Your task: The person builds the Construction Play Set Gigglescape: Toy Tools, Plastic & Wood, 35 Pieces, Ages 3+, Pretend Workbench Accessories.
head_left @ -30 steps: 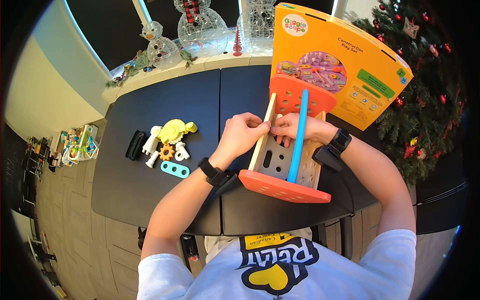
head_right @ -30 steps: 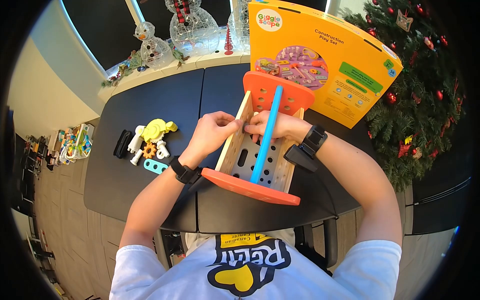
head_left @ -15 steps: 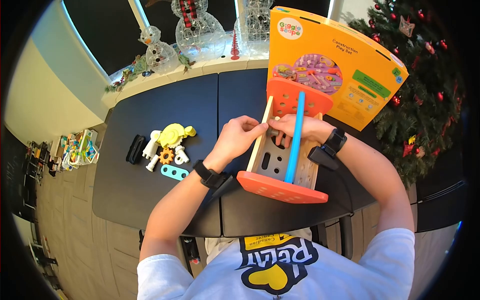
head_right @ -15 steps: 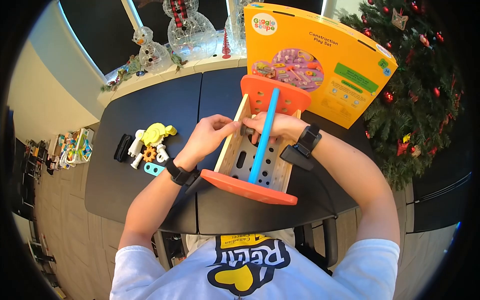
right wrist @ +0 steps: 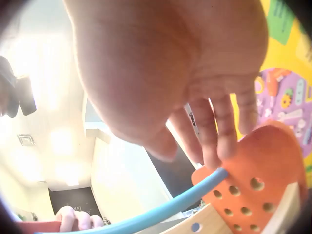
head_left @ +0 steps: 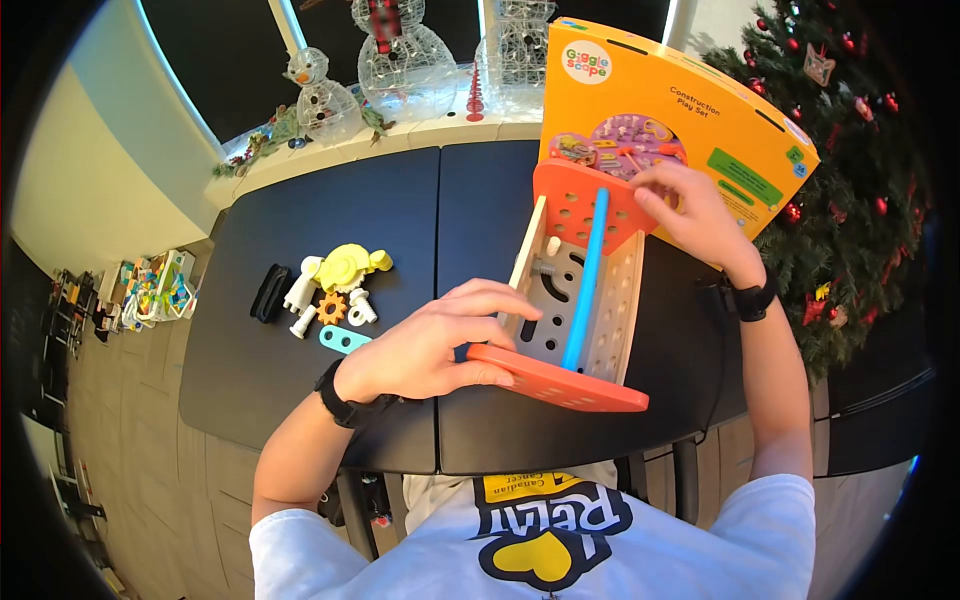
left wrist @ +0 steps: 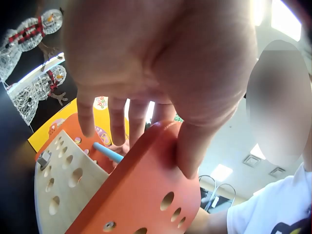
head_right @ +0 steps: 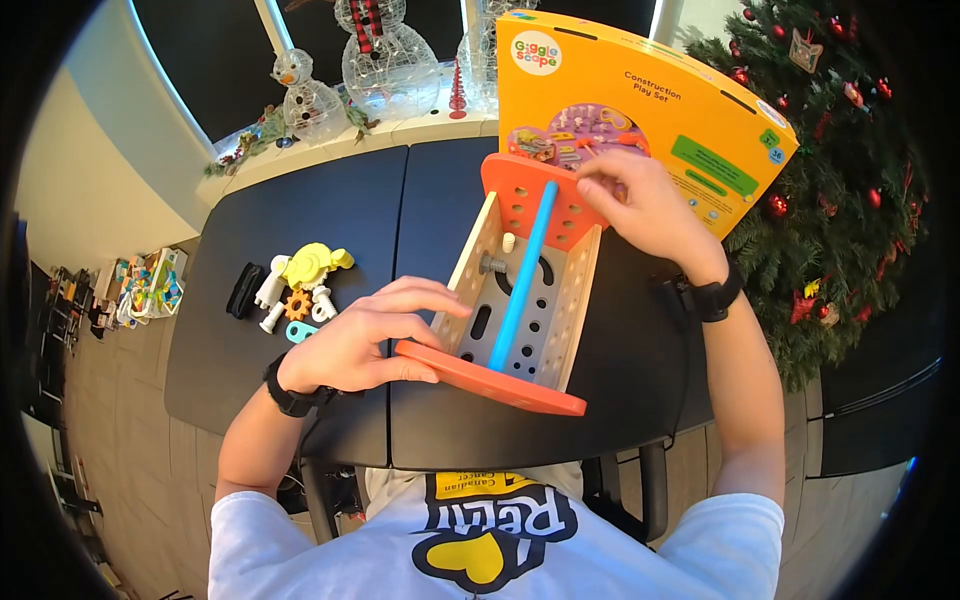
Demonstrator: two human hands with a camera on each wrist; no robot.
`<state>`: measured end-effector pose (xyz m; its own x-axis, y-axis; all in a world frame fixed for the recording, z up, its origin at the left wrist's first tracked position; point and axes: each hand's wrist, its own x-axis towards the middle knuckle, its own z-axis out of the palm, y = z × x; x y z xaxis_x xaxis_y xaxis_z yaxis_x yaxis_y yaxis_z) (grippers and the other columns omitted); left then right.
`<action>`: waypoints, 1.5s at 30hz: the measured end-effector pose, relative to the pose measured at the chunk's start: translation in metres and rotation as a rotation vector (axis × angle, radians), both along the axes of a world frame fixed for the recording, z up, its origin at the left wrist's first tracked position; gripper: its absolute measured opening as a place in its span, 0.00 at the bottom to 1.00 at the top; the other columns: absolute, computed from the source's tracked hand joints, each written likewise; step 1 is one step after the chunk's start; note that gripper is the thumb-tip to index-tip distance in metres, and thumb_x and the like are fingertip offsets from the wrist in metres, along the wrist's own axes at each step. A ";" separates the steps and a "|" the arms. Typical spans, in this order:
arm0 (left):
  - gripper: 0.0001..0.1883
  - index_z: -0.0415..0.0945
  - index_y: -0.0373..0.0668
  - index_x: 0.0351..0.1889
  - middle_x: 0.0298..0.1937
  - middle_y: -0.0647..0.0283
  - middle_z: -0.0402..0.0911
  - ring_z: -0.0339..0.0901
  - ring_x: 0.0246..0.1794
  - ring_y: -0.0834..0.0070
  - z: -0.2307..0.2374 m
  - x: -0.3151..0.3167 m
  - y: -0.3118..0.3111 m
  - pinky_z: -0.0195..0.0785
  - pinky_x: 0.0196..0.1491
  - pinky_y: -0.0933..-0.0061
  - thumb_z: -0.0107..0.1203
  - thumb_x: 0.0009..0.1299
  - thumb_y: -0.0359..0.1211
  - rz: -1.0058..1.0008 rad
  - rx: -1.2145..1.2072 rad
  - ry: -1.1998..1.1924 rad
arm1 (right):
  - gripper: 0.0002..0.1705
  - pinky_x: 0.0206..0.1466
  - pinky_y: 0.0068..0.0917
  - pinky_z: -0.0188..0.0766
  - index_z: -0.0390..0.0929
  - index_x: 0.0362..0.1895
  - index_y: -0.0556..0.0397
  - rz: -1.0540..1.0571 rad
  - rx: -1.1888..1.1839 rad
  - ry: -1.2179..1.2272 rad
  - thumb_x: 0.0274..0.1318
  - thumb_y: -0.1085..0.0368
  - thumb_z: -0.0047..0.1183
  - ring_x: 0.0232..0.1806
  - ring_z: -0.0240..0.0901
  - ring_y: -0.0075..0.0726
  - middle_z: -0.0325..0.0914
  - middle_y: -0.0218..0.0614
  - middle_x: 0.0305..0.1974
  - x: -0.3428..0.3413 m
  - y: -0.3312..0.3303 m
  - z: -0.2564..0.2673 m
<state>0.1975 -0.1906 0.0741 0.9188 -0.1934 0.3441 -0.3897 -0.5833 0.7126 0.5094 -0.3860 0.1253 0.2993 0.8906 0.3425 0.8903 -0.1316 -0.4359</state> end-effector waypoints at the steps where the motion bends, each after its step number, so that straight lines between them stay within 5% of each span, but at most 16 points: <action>1: 0.13 0.83 0.39 0.41 0.67 0.56 0.79 0.70 0.70 0.51 0.003 -0.003 0.000 0.65 0.69 0.50 0.72 0.65 0.35 0.004 -0.001 -0.002 | 0.17 0.46 0.33 0.76 0.82 0.50 0.61 -0.061 0.111 -0.059 0.70 0.59 0.57 0.42 0.81 0.38 0.85 0.44 0.40 0.003 0.000 -0.008; 7: 0.11 0.83 0.39 0.44 0.64 0.54 0.80 0.75 0.64 0.58 0.005 -0.023 0.034 0.68 0.65 0.58 0.70 0.68 0.34 0.174 -0.025 0.060 | 0.29 0.49 0.35 0.76 0.81 0.55 0.60 -0.096 0.204 0.199 0.78 0.45 0.45 0.45 0.82 0.41 0.86 0.49 0.44 0.022 0.001 -0.059; 12: 0.18 0.79 0.39 0.57 0.61 0.58 0.82 0.79 0.60 0.68 -0.018 -0.034 0.070 0.71 0.63 0.65 0.68 0.71 0.30 0.449 -0.324 0.042 | 0.40 0.50 0.34 0.77 0.82 0.57 0.62 -0.156 -0.051 0.578 0.80 0.37 0.33 0.46 0.84 0.41 0.87 0.51 0.47 0.021 -0.005 -0.063; 15: 0.20 0.78 0.38 0.60 0.55 0.58 0.85 0.83 0.52 0.69 -0.022 -0.037 0.079 0.75 0.59 0.69 0.59 0.80 0.42 0.749 -0.459 0.223 | 0.43 0.45 0.31 0.80 0.81 0.60 0.59 -0.201 -0.138 0.826 0.79 0.33 0.30 0.44 0.85 0.38 0.87 0.49 0.48 0.010 -0.008 -0.053; 18: 0.32 0.77 0.38 0.62 0.51 0.55 0.87 0.86 0.44 0.69 -0.026 -0.035 0.078 0.79 0.51 0.69 0.46 0.83 0.58 0.880 -0.587 0.381 | 0.46 0.37 0.28 0.82 0.78 0.64 0.56 -0.224 -0.298 0.892 0.76 0.29 0.28 0.42 0.85 0.34 0.86 0.48 0.49 0.003 -0.001 -0.051; 19: 0.43 0.76 0.41 0.66 0.54 0.51 0.86 0.88 0.43 0.64 -0.032 -0.033 0.082 0.83 0.46 0.66 0.32 0.80 0.70 0.913 -0.486 0.520 | 0.47 0.35 0.27 0.83 0.77 0.65 0.55 -0.228 -0.360 0.888 0.75 0.27 0.28 0.42 0.86 0.33 0.86 0.47 0.50 0.003 0.001 -0.052; 22: 0.49 0.73 0.42 0.69 0.56 0.47 0.85 0.88 0.47 0.58 -0.033 -0.021 0.070 0.85 0.45 0.61 0.25 0.77 0.74 0.863 -0.558 0.685 | 0.48 0.30 0.28 0.84 0.73 0.69 0.52 -0.127 -0.296 0.925 0.74 0.25 0.26 0.45 0.86 0.35 0.83 0.46 0.55 0.014 0.014 -0.082; 27: 0.37 0.75 0.48 0.61 0.49 0.64 0.85 0.85 0.42 0.78 -0.021 -0.008 0.062 0.79 0.33 0.72 0.31 0.82 0.67 0.778 -0.751 0.685 | 0.47 0.37 0.32 0.85 0.66 0.74 0.48 0.018 -0.222 1.010 0.74 0.25 0.25 0.49 0.84 0.36 0.79 0.46 0.61 0.016 0.028 -0.091; 31: 0.44 0.71 0.44 0.72 0.59 0.54 0.83 0.87 0.52 0.62 -0.014 -0.014 0.072 0.82 0.56 0.60 0.28 0.80 0.70 0.783 -0.664 0.645 | 0.45 0.46 0.39 0.84 0.64 0.76 0.46 0.019 -0.171 1.012 0.76 0.27 0.23 0.54 0.82 0.37 0.77 0.45 0.62 0.013 0.019 -0.080; 34: 0.41 0.73 0.42 0.71 0.62 0.55 0.82 0.86 0.53 0.63 -0.003 -0.019 0.067 0.81 0.56 0.62 0.32 0.82 0.66 0.730 -0.757 0.317 | 0.44 0.54 0.45 0.81 0.64 0.77 0.45 -0.005 -0.024 1.091 0.77 0.28 0.22 0.60 0.78 0.38 0.75 0.42 0.65 -0.016 0.008 -0.053; 35: 0.40 0.73 0.38 0.71 0.65 0.56 0.81 0.83 0.60 0.65 0.011 -0.017 0.052 0.77 0.61 0.62 0.37 0.83 0.64 0.711 -0.831 0.173 | 0.44 0.65 0.44 0.74 0.63 0.78 0.46 0.009 0.082 1.162 0.78 0.29 0.26 0.67 0.72 0.38 0.73 0.41 0.68 -0.028 0.005 -0.046; 38: 0.39 0.65 0.33 0.76 0.69 0.56 0.77 0.74 0.70 0.68 0.008 -0.016 0.058 0.67 0.71 0.63 0.37 0.85 0.59 0.568 -0.992 0.106 | 0.43 0.71 0.38 0.68 0.60 0.79 0.51 0.133 0.240 1.290 0.79 0.32 0.30 0.72 0.68 0.36 0.70 0.40 0.72 -0.032 0.007 -0.046; 39: 0.35 0.64 0.30 0.76 0.71 0.56 0.76 0.74 0.70 0.67 0.003 -0.015 0.062 0.64 0.73 0.64 0.46 0.84 0.51 0.531 -1.057 0.061 | 0.41 0.74 0.34 0.63 0.56 0.81 0.56 0.221 0.313 1.365 0.79 0.40 0.41 0.72 0.67 0.36 0.68 0.40 0.73 -0.029 0.010 -0.051; 45: 0.39 0.59 0.34 0.80 0.73 0.57 0.74 0.73 0.70 0.71 -0.013 -0.015 0.058 0.62 0.73 0.64 0.63 0.72 0.30 0.501 -0.881 -0.064 | 0.50 0.78 0.38 0.58 0.46 0.84 0.57 0.396 0.260 1.171 0.69 0.56 0.59 0.78 0.59 0.38 0.60 0.42 0.77 -0.020 0.003 -0.078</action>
<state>0.1823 -0.1328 0.0613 0.7996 0.5550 0.2294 -0.2969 0.0334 0.9543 0.4896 -0.3831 0.0477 0.2698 0.9347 0.2312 -0.0872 0.2629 -0.9609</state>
